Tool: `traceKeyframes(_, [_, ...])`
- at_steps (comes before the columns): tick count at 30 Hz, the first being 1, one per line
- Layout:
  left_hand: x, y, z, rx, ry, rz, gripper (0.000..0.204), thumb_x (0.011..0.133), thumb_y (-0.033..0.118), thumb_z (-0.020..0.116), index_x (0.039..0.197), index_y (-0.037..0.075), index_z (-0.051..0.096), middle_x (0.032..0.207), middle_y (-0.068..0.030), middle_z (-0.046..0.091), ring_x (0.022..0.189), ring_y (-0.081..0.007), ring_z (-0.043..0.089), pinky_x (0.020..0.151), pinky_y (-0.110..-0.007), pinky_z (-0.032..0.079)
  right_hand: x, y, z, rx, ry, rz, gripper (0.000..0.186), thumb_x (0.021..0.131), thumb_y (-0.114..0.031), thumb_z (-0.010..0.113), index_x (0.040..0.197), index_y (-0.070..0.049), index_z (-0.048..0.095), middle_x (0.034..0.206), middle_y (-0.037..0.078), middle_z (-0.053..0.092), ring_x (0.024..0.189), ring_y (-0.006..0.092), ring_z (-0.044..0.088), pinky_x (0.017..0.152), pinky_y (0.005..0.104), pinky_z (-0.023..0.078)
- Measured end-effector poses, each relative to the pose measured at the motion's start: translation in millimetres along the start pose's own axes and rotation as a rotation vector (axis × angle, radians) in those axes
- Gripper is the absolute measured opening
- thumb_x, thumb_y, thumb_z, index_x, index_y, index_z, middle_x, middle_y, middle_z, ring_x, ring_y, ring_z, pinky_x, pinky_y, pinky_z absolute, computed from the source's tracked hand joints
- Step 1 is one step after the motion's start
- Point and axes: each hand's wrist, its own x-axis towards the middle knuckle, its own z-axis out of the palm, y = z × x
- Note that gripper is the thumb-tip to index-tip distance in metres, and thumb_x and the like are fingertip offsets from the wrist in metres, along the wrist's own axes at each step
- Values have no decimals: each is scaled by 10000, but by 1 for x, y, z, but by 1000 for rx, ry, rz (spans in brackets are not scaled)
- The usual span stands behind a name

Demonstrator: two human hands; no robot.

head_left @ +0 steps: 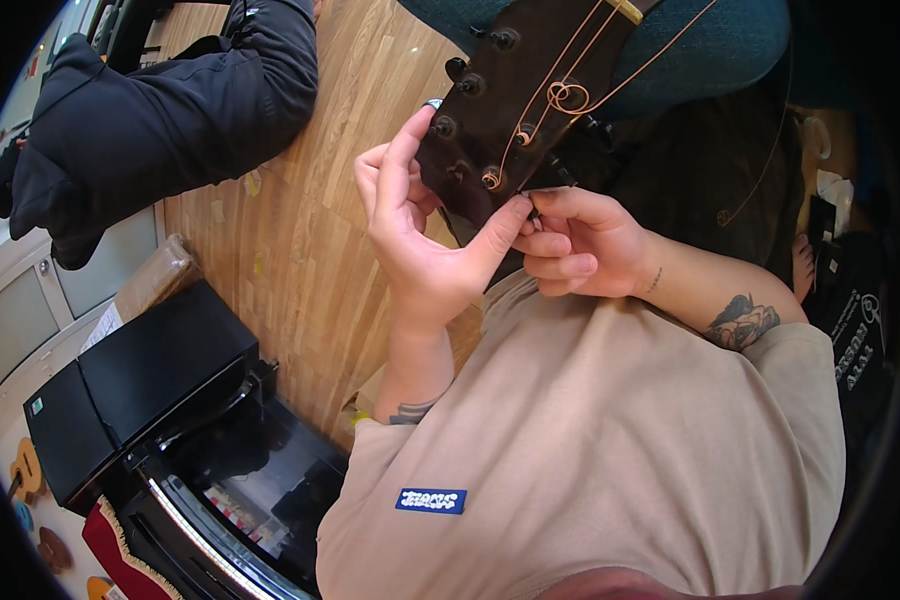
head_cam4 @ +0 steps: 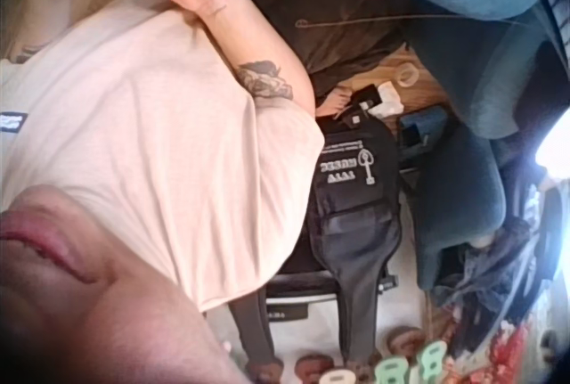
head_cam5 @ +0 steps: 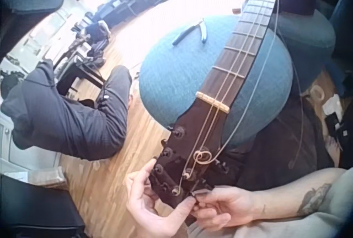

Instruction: The person threads a guitar string through the tuning peg hole on the headstock and winds it around the post. They use their fingers to guide the string and tighten it by turning the tuning peg, repeating the process to secure the string.

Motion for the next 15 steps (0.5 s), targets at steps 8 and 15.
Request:
traceKeyframes(8, [1, 4, -8, 48, -84, 20, 850, 702, 139, 921, 1431, -24, 518, 1277, -96, 425, 988, -142, 624, 733, -247, 540, 10, 14, -6, -1051, 402, -877, 212, 873, -61, 748, 822, -85, 543, 597, -82, 453, 536, -2, 383, 505, 206, 301])
traceKeyframes(15, [-1, 6, -3, 41, -77, 10, 840, 700, 55, 850, 1454, -27, 487, 1294, -108, 435, 1008, -154, 620, 716, -266, 558, -3, 11, -4, -599, 140, -430, 162, 970, -199, 613, 953, -38, 619, 741, 21, 588, 541, 57, 463, 521, 213, 343])
